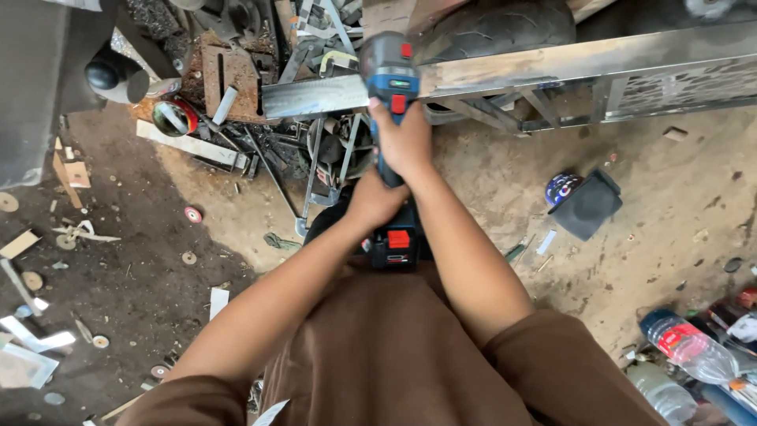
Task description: Using a cordless angle grinder to smooth the edges and welded joints of a metal frame.
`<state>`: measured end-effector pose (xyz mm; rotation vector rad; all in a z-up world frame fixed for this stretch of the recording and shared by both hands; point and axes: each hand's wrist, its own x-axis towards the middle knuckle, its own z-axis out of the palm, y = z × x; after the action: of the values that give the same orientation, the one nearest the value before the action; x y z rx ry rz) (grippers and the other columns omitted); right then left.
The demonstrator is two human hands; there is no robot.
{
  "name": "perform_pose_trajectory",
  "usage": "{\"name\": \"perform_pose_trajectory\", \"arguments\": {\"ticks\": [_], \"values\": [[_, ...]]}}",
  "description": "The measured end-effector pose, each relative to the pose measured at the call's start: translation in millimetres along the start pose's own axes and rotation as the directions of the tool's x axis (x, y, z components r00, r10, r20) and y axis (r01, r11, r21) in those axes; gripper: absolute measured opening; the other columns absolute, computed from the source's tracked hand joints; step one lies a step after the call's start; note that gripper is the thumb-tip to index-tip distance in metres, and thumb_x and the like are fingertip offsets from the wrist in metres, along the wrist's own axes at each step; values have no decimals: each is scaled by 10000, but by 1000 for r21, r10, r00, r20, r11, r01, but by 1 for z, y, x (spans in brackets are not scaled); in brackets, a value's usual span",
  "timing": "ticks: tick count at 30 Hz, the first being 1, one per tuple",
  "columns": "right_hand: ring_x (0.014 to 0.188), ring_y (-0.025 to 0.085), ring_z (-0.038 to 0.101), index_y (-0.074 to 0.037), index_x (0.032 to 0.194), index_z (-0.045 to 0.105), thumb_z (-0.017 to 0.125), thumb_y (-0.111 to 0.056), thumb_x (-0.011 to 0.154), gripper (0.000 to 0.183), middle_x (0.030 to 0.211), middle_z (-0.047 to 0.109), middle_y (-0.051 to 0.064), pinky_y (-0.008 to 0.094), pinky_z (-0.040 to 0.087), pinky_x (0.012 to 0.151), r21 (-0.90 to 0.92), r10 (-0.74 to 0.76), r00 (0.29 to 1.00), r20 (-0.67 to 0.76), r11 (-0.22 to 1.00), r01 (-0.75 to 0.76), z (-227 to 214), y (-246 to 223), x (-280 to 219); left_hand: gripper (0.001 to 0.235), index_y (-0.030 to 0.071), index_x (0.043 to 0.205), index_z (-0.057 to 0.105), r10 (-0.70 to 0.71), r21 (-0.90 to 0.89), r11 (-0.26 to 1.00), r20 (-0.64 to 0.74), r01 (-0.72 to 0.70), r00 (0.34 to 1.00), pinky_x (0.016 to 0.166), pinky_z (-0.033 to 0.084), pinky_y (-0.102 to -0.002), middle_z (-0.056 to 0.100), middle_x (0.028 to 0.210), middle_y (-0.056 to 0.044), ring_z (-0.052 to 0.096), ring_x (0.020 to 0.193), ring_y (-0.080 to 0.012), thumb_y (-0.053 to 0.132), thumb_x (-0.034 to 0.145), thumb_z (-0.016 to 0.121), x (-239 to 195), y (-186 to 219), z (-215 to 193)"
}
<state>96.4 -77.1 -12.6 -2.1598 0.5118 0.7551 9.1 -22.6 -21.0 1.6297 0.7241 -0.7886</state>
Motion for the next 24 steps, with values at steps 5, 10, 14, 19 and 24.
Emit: {"name": "perform_pose_trajectory", "arguments": {"ticks": [5, 10, 14, 19, 24], "values": [[623, 301, 767, -4, 1098, 512, 675, -508, 894, 567, 877, 731, 212, 390, 655, 480, 139, 24, 993, -120, 990, -7, -24, 43, 29, 597, -31, 1210, 615, -13, 35, 999, 115, 9, 993, 928, 557, -467, 730, 1047, -197, 699, 1114, -370, 309, 733, 729, -8, 20, 20], [614, 316, 762, 19, 1089, 522, 676, -499, 895, 574, 880, 715, 222, 413, 655, 495, 111, -25, 992, -127, 993, 39, -16, 33, 16, 679, -41, 1255, 594, -25, 21, 1000, 114, 23, 993, 952, 547, -482, 711, 1110, -214, 675, 1162, -382, 348, 721, 751, -10, 17, 15], [1181, 471, 650, 42, 1260, 526, 628, -637, 868, 790, 1224, 658, 314, 583, 533, 974, -62, -32, 999, 0, 998, 32, 1, -18, -27, 643, -42, 1220, 621, -45, -30, 999, 25, 45, 999, 944, 541, -511, 716, 1078, -230, 669, 1162, -393, 333, 720, 771, -1, -4, 8], [1215, 494, 616, 27, 1278, 487, 648, -682, 845, 846, 1226, 656, 297, 589, 504, 1015, -55, -68, 995, 66, 996, 72, 30, 7, -4, 631, -8, 1205, 620, -60, -33, 998, -21, 60, 998, 932, 544, -493, 716, 1082, -219, 681, 1139, -383, 338, 702, 783, -7, -20, -13], [1294, 549, 519, 38, 1322, 510, 739, -664, 809, 899, 1287, 614, 331, 606, 432, 1090, 87, -142, 989, 48, 987, 138, 19, 28, -15, 616, -14, 1213, 628, -58, -74, 996, -8, 57, 998, 945, 535, -497, 709, 1094, -234, 675, 1146, -395, 298, 702, 774, -24, -16, -16]]}}
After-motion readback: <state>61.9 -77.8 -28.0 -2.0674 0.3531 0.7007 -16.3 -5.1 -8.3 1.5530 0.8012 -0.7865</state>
